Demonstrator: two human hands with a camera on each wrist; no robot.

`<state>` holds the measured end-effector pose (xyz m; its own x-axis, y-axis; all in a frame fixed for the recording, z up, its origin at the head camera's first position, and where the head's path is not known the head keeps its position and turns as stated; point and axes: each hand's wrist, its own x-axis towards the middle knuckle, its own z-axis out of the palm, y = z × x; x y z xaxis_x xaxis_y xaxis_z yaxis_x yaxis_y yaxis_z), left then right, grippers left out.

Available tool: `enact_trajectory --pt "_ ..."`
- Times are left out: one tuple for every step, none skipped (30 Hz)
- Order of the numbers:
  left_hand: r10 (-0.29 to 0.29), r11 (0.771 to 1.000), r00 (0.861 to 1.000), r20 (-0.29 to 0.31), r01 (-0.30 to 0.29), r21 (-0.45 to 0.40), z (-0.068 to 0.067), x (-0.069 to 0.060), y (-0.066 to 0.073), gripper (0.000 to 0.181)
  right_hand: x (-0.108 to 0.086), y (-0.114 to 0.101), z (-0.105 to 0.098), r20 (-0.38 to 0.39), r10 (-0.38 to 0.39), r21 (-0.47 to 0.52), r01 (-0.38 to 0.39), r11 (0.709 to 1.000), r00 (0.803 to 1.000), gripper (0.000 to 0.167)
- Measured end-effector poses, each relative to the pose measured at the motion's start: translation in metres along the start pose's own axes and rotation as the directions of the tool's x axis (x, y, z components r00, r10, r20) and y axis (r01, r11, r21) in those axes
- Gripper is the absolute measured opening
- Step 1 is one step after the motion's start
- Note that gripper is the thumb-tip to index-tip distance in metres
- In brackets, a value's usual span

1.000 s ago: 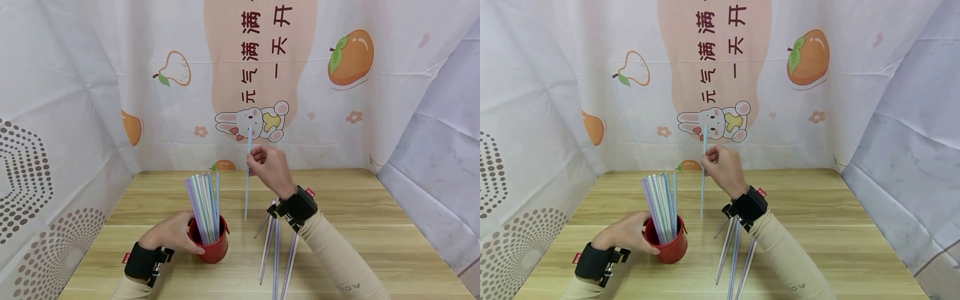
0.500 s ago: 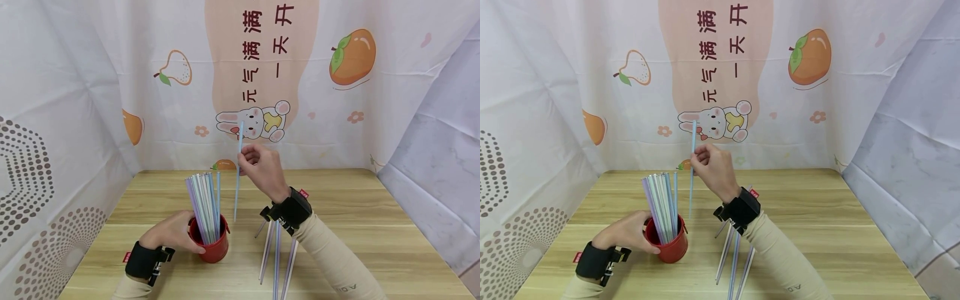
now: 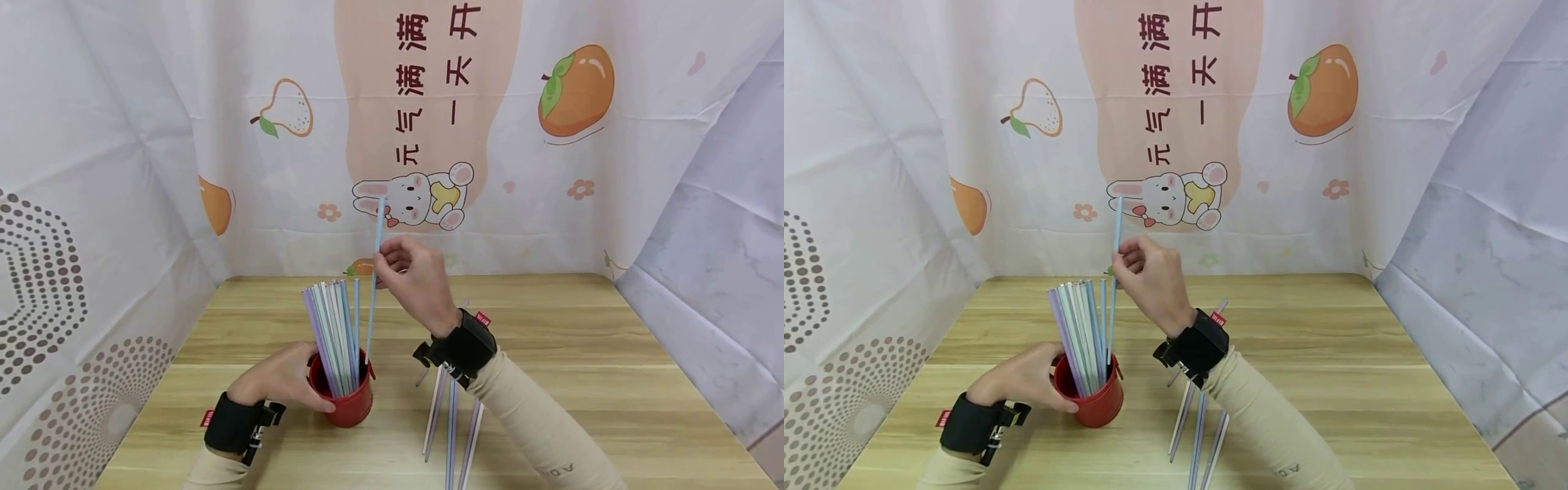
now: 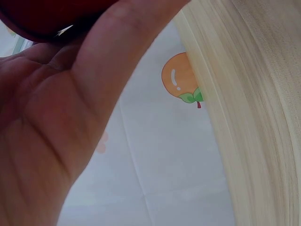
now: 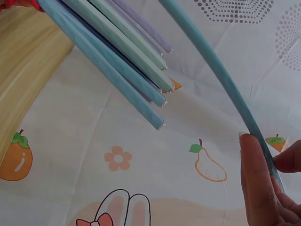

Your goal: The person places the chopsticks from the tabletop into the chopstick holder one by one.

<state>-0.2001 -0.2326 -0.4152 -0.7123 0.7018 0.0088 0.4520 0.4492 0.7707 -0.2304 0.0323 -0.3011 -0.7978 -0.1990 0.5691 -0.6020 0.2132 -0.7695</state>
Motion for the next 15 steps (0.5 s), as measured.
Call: enact_trajectory --pt "-0.001 1.0 1.0 0.001 0.001 0.004 0.0 0.0002 -0.0002 0.072 -0.0003 -0.0001 0.0011 0.003 -0.006 -0.003 0.006 1.0 1.0 0.01" --pt "-0.001 1.0 1.0 0.002 0.001 0.005 -0.0002 0.0004 -0.0004 0.073 -0.0005 -0.0001 0.0021 0.005 -0.01 -0.006 0.01 1.0 1.0 0.01" --pt "-0.007 1.0 1.0 0.002 0.007 0.005 -0.0004 0.0002 -0.0006 0.072 -0.0008 -0.0001 0.003 0.008 -0.014 -0.007 0.014 1.0 1.0 0.01" --pt "-0.009 1.0 1.0 0.001 0.009 0.012 -0.0005 0.0001 -0.0007 0.072 -0.0012 -0.0001 0.0038 0.011 -0.017 -0.008 0.017 1.0 1.0 0.01" --pt "-0.011 1.0 1.0 0.002 0.01 0.012 -0.0005 0.0002 -0.0006 0.072 -0.0013 0.0 0.0046 0.013 -0.02 -0.01 0.021 1.0 1.0 0.01" --pt "-0.012 1.0 1.0 0.002 0.012 0.013 -0.0006 0.0001 -0.0007 0.072 -0.0015 0.0 0.0053 0.017 -0.023 -0.01 0.024 1.0 1.0 0.01" --pt "-0.014 1.0 1.0 0.002 0.014 0.015 -0.0006 0.0001 -0.0007 0.073 -0.0016 -0.0001 0.0059 0.02 -0.026 -0.011 0.026 1.0 0.999 0.011" --pt "-0.015 1.0 1.0 0.002 0.015 0.015 -0.0006 0.0001 -0.0007 0.073 -0.0017 0.0 0.0064 0.023 -0.028 -0.011 0.028 1.0 0.999 0.01" --pt "-0.016 1.0 1.0 0.002 0.016 0.015 -0.0006 0.0 -0.0007 0.073 -0.0018 -0.0001 0.0069 0.025 -0.03 -0.011 0.03 0.999 0.999 0.01" --pt "-0.017 1.0 1.0 0.001 0.017 0.014 -0.0006 0.0001 -0.0007 0.072 -0.0018 -0.0003 0.0074 0.026 -0.032 -0.012 0.032 0.999 0.999 0.01" --pt "-0.018 1.0 1.0 0.001 0.018 0.011 -0.0006 0.0 -0.0007 0.072 -0.0017 -0.0003 0.0079 0.029 -0.033 -0.012 0.033 0.999 0.999 0.01" --pt "-0.018 1.0 1.0 0.002 0.018 0.008 -0.0006 0.0 -0.0008 0.072 -0.0018 -0.0002 0.0084 0.031 -0.032 -0.014 0.033 0.999 0.999 0.01" --pt "-0.018 1.0 1.0 0.002 0.018 0.003 -0.0006 -0.0001 -0.0007 0.071 -0.0018 -0.0005 0.0089 0.033 -0.032 -0.015 0.032 0.999 0.999 0.01" --pt "-0.017 1.0 1.0 0.004 0.017 -0.003 -0.0007 0.0 -0.0006 0.071 -0.0019 -0.0007 0.0093 0.036 -0.032 -0.016 0.032 0.999 0.999 0.01" --pt "-0.016 1.0 1.0 0.004 0.016 -0.008 -0.0007 -0.0001 -0.0005 0.071 -0.002 -0.0006 0.0099 0.039 -0.031 -0.016 0.031 0.999 0.999 0.01"
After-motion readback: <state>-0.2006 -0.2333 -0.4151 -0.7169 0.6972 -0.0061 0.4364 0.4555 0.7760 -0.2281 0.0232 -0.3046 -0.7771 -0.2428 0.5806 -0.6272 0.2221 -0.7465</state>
